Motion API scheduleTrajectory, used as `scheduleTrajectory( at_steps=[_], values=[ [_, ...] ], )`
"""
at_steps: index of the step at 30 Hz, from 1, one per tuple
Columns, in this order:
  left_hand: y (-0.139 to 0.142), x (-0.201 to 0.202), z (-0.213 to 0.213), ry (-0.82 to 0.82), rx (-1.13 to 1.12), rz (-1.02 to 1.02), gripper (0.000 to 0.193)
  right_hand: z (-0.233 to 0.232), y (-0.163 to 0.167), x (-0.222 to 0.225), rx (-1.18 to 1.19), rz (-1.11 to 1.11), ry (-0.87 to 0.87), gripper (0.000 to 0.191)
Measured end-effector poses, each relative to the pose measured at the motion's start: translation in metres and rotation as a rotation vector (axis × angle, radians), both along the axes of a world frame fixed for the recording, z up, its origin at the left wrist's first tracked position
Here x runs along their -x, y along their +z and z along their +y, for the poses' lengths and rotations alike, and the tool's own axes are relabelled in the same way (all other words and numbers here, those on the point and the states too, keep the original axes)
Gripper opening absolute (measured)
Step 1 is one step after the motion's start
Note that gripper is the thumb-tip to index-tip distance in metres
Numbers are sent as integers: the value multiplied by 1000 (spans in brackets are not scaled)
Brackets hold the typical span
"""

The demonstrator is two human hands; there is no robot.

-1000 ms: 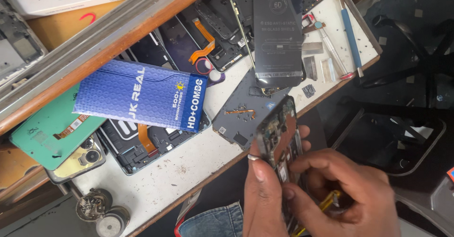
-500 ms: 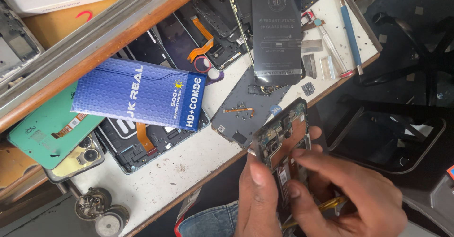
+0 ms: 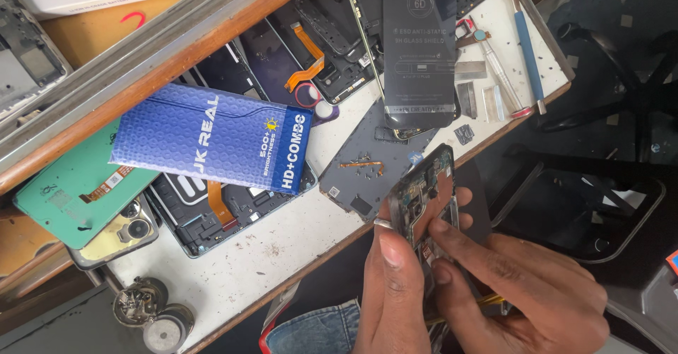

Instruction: The person installs a battery into a disassembled smartphone chassis, presses it into place, and then attaches the screen assembly. The person handles the battery, chassis, and screen by hand.

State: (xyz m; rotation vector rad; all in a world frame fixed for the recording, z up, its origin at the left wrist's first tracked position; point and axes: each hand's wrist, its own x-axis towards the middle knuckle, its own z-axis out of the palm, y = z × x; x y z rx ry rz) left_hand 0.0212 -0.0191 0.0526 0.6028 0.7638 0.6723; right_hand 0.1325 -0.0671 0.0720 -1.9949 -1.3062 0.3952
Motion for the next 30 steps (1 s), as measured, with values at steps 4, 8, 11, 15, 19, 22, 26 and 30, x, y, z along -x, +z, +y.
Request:
scheduleTrajectory(
  at_steps=[4, 8, 11, 15, 19, 22, 26, 30],
  values=[
    [-2, -1, 1, 1, 5, -18, 101, -1, 1, -1, 9, 41, -20, 38],
    [-1, -4, -2, 31, 27, -39, 98, 0, 1, 1, -26, -7, -18, 37],
    [0, -4, -2, 32, 19, -31, 95, 2, -1, 1, -25, -20, -19, 38],
    [2, -2, 0, -4, 17, 8, 94, 2, -4, 3, -30, -47, -21, 39],
    [3, -1, 2, -24, 32, 11, 94, 2, -5, 3, -23, -28, -33, 37],
    [3, 0, 4, -25, 41, 18, 93, 4, -6, 3, -53, -38, -14, 34],
    [2, 1, 7, -40, 43, 34, 90, 3, -6, 1, -39, -53, 17, 32],
    [3, 2, 10, -56, 21, 37, 90, 3, -7, -3, -39, -53, 51, 31]
  ],
)
